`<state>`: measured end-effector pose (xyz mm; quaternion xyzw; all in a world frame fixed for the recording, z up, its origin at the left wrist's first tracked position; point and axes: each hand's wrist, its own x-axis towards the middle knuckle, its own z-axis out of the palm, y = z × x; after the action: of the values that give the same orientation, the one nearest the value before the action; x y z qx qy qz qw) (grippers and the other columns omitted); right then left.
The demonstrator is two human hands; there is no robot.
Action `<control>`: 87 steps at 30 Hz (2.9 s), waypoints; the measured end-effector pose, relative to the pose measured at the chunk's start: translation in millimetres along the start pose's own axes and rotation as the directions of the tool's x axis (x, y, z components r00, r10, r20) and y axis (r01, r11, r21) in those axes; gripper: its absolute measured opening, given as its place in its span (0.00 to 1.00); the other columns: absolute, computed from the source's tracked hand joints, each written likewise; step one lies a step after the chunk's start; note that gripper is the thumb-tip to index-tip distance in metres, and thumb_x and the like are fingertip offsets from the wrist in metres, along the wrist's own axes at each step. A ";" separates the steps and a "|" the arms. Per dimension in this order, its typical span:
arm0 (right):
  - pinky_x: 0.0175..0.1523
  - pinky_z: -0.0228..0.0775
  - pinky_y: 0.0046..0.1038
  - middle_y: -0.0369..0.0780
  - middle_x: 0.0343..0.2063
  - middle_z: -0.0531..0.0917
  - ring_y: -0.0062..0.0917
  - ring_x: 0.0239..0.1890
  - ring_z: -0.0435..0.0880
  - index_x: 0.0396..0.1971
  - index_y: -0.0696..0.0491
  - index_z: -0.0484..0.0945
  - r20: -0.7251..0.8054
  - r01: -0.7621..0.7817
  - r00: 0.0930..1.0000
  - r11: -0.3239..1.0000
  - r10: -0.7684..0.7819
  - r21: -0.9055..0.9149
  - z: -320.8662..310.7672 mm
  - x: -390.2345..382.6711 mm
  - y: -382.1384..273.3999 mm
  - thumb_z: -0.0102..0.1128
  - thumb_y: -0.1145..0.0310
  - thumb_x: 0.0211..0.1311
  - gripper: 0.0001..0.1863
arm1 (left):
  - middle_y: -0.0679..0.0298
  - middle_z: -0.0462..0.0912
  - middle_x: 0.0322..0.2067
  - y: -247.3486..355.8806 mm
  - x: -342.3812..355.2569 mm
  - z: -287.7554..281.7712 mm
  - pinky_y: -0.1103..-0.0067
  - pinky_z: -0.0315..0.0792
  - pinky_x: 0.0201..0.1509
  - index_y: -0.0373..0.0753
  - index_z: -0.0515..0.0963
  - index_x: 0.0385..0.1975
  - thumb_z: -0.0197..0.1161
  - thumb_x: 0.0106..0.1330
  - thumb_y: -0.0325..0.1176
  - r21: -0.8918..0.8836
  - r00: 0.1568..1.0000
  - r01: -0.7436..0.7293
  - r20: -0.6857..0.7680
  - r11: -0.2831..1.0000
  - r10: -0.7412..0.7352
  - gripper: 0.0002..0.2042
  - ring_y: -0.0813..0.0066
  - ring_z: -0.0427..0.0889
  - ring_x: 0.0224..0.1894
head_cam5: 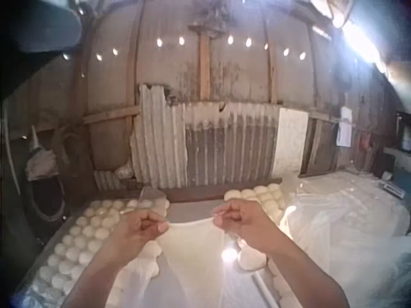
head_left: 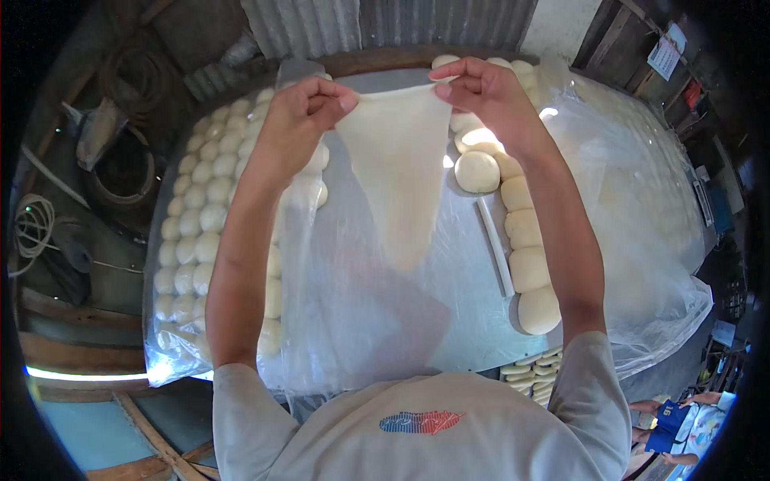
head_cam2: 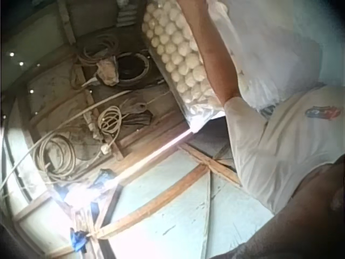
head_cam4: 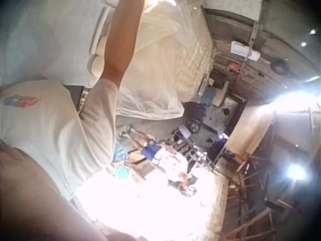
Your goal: The person shapes dough by rolling it out flat with a rolling pin and then rolling it into a cylindrical shape.
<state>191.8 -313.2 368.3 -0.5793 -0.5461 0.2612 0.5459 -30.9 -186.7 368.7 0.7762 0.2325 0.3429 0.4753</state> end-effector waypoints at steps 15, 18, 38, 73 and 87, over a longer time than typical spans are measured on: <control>0.61 0.64 0.44 0.45 0.41 0.84 0.33 0.47 0.82 0.41 0.54 0.82 0.197 -0.001 0.948 0.623 0.248 -0.782 107.8 -215.3 255.3 0.53 0.74 0.56 0.14 | 0.57 0.82 0.45 -248.4 -207.2 146.9 0.58 0.60 0.64 0.41 0.79 0.44 0.52 0.66 0.32 0.681 0.868 -0.018 0.374 0.732 -0.327 0.12 0.64 0.79 0.51; 0.70 0.44 0.53 0.47 0.51 0.79 0.34 0.57 0.76 0.49 0.60 0.76 0.090 0.124 0.990 0.341 -0.112 -0.932 142.8 -252.8 258.8 0.49 0.73 0.56 0.19 | 0.58 0.75 0.55 -254.2 -251.0 160.9 0.51 0.49 0.69 0.41 0.74 0.54 0.51 0.62 0.28 0.753 0.950 -0.303 0.285 0.584 0.124 0.19 0.69 0.72 0.60; 0.70 0.39 0.55 0.49 0.61 0.68 0.37 0.65 0.64 0.54 0.63 0.71 0.057 0.041 0.998 0.515 0.014 -0.856 171.9 -232.8 211.0 0.50 0.62 0.63 0.24 | 0.55 0.72 0.59 -207.8 -295.4 165.2 0.36 0.34 0.65 0.32 0.71 0.55 0.54 0.61 0.37 0.863 0.971 -0.092 0.188 0.496 -0.148 0.23 0.65 0.68 0.63; 0.70 0.49 0.47 0.56 0.57 0.70 0.43 0.64 0.66 0.55 0.67 0.68 0.194 -0.091 0.899 0.602 0.391 -0.794 173.6 -253.9 199.1 0.57 0.57 0.58 0.32 | 0.59 0.59 0.67 -208.6 -337.5 151.8 0.46 0.34 0.70 0.37 0.62 0.63 0.54 0.65 0.39 0.738 0.966 0.074 0.115 0.670 -0.233 0.27 0.63 0.55 0.70; 0.71 0.46 0.48 0.53 0.54 0.74 0.40 0.63 0.68 0.51 0.65 0.73 0.177 0.189 0.981 0.520 -0.073 -0.833 217.6 -265.7 221.7 0.55 0.60 0.60 0.25 | 0.59 0.63 0.65 -213.2 -336.2 150.1 0.47 0.35 0.70 0.38 0.65 0.62 0.58 0.60 0.39 0.754 0.964 0.046 0.139 0.656 -0.227 0.29 0.64 0.56 0.70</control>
<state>2.3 -438.8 28.6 -0.7113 -0.6777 -0.0436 0.1814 -146.1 -410.5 25.8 0.9154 0.3556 0.0926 0.1641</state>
